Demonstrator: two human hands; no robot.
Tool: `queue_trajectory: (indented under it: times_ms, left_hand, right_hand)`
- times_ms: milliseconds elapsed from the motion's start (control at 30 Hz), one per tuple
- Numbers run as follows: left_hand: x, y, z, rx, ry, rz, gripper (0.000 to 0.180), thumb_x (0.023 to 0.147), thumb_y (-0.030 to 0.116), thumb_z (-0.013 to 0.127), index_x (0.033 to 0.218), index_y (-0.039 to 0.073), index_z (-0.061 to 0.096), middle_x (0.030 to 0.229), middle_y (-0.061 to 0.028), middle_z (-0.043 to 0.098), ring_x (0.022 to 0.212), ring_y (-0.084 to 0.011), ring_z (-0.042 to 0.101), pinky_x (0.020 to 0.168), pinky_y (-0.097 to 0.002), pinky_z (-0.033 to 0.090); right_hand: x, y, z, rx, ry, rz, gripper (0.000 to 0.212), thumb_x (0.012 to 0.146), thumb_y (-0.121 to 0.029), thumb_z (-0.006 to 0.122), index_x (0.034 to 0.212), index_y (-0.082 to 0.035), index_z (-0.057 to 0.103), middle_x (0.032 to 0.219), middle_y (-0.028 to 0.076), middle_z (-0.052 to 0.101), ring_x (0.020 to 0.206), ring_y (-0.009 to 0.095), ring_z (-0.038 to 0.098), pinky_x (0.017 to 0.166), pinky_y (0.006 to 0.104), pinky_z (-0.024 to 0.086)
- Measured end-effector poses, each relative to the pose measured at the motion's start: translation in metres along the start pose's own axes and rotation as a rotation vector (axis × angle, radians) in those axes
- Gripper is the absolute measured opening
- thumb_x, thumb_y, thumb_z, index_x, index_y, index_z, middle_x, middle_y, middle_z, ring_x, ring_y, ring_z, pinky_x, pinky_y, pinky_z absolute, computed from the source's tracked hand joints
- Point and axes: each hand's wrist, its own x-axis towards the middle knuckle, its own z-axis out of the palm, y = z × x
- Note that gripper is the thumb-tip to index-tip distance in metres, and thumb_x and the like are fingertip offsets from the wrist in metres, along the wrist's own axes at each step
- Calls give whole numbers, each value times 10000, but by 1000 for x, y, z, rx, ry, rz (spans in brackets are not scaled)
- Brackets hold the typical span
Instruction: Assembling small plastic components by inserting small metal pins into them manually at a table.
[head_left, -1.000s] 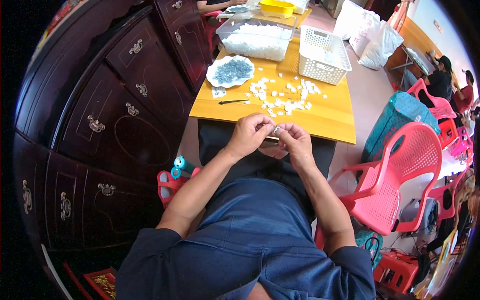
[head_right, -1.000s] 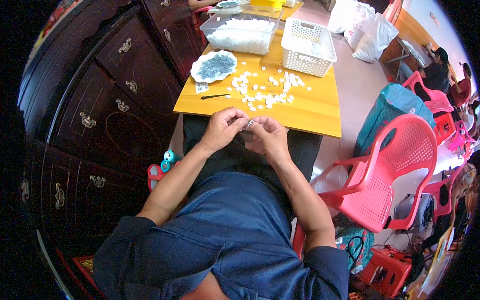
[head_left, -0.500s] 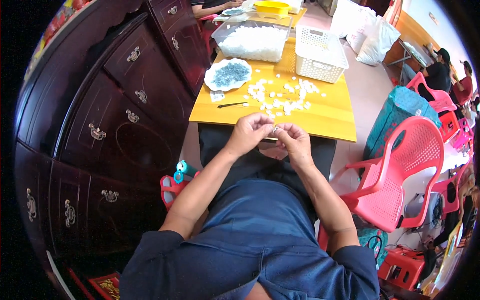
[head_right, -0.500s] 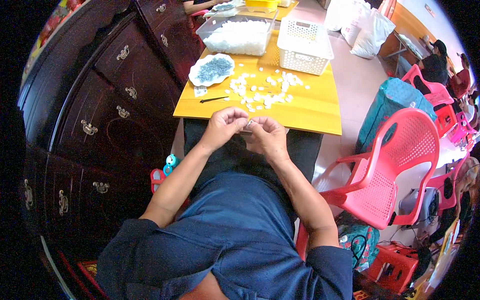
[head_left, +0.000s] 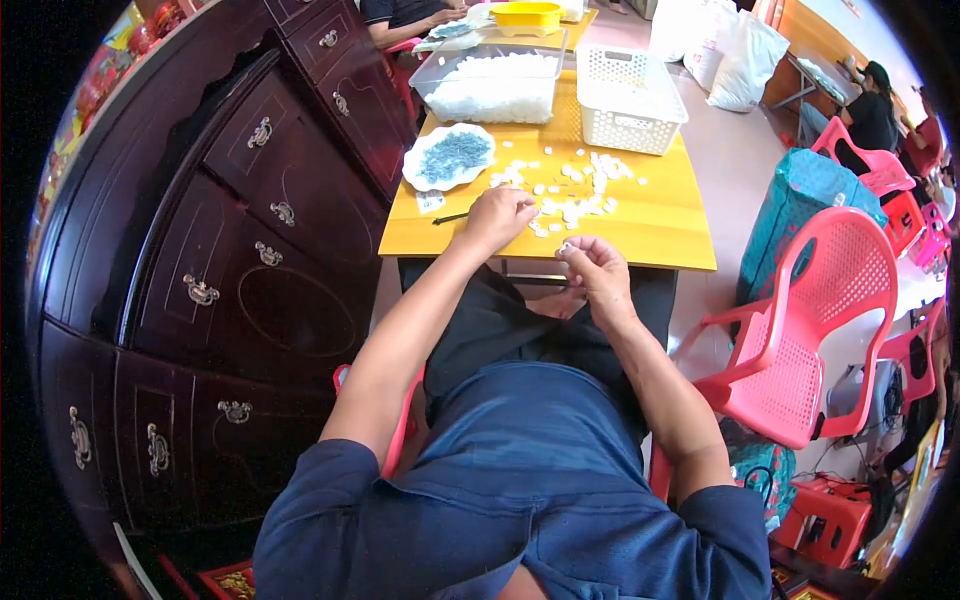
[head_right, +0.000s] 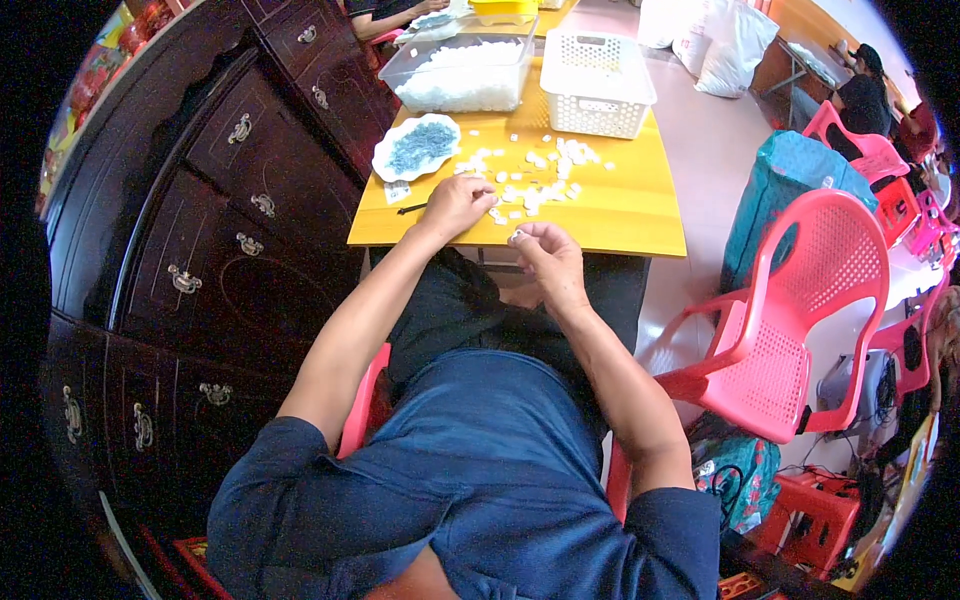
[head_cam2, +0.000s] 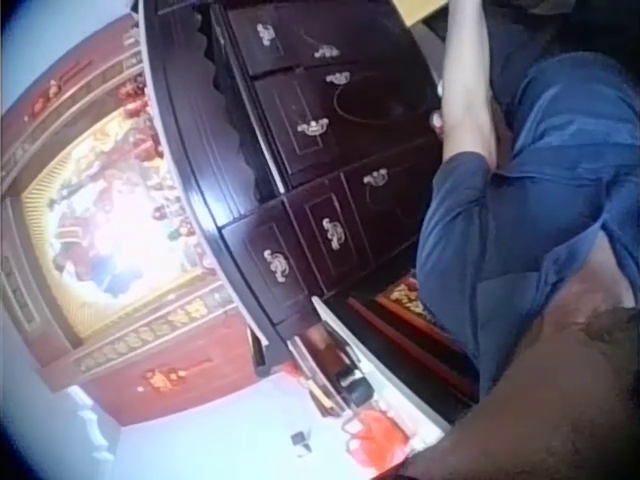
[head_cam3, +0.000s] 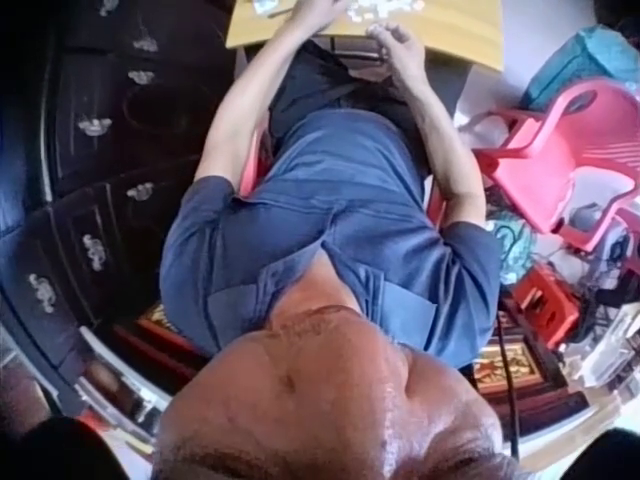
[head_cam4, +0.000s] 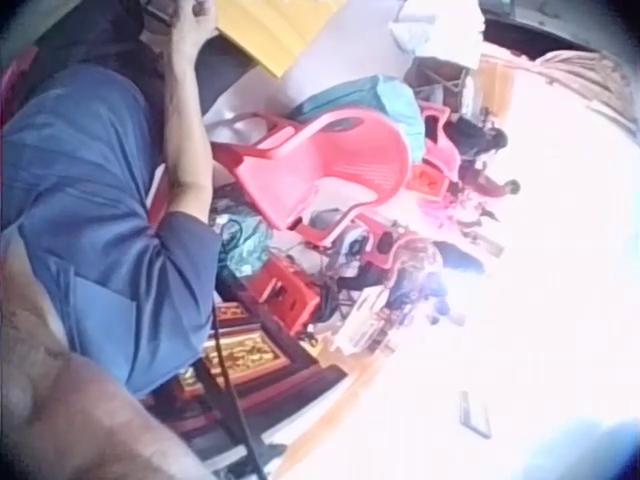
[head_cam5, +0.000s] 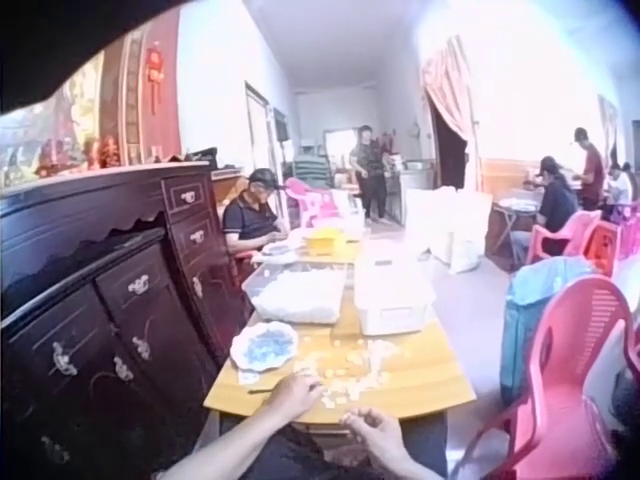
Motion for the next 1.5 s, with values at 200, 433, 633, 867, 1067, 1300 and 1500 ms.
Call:
queue_trajectory:
  times_ms: [200, 433, 633, 867, 1067, 1300, 1500]
  left_hand:
    - [5, 6, 4, 90, -116, -64, 159, 842, 209, 731, 896, 60, 745, 967, -147, 726, 936, -338, 700, 833, -464, 554]
    - [-12, 12, -9, -256, 20, -141, 169, 916, 129, 698, 1046, 26, 667, 893, -86, 710, 781, -213, 687, 718, -348, 546]
    - [-60, 44, -36, -740, -124, -310, 234, 974, 32, 653, 1204, 8, 624, 911, 25, 637, 723, -24, 564, 641, -193, 496]
    - [-69, 53, -43, -784, -166, -191, 245, 972, 58, 684, 1208, 0, 654, 978, 2, 684, 776, -25, 593, 694, -206, 525]
    - [-71, 60, -48, -702, -184, -179, 251, 957, 59, 707, 1202, 13, 687, 985, 6, 709, 822, -32, 625, 733, -207, 537]
    - [-72, 56, -46, -716, -200, -165, 258, 949, 49, 716, 1204, 22, 690, 998, 18, 718, 829, -28, 634, 750, -208, 542]
    - [-73, 57, -44, -748, -189, -139, 260, 948, 46, 719, 1205, 24, 691, 1000, 16, 723, 829, -26, 635, 758, -206, 541]
  right_hand:
    - [-1, -1, 2, -15, 10, 15, 176, 960, -149, 711, 1100, -47, 683, 925, 18, 740, 701, 58, 578, 629, 208, 456]
    - [-4, -9, 10, 35, 44, 42, 122, 958, -88, 694, 1070, -41, 678, 900, 21, 721, 633, 34, 514, 550, 169, 415]
    - [-6, -8, 9, -20, 9, 59, 125, 971, -118, 691, 1080, -59, 683, 901, 11, 718, 647, 27, 523, 562, 168, 422]
    - [-9, -7, 11, -41, -27, 62, 126, 974, -137, 697, 1079, -69, 697, 897, -8, 710, 665, 19, 547, 587, 168, 443]
    - [-12, -7, 12, -60, -63, 51, 134, 972, -140, 701, 1084, -67, 700, 881, -16, 701, 675, 20, 557, 595, 170, 453]
    - [-12, -8, 12, -28, -92, 55, 122, 969, -137, 703, 1066, -62, 700, 850, -24, 689, 665, 21, 557, 595, 173, 445]
    - [-13, -9, 15, -48, -76, 52, 111, 970, -137, 702, 1051, -60, 702, 839, -26, 686, 657, 23, 559, 599, 172, 441]
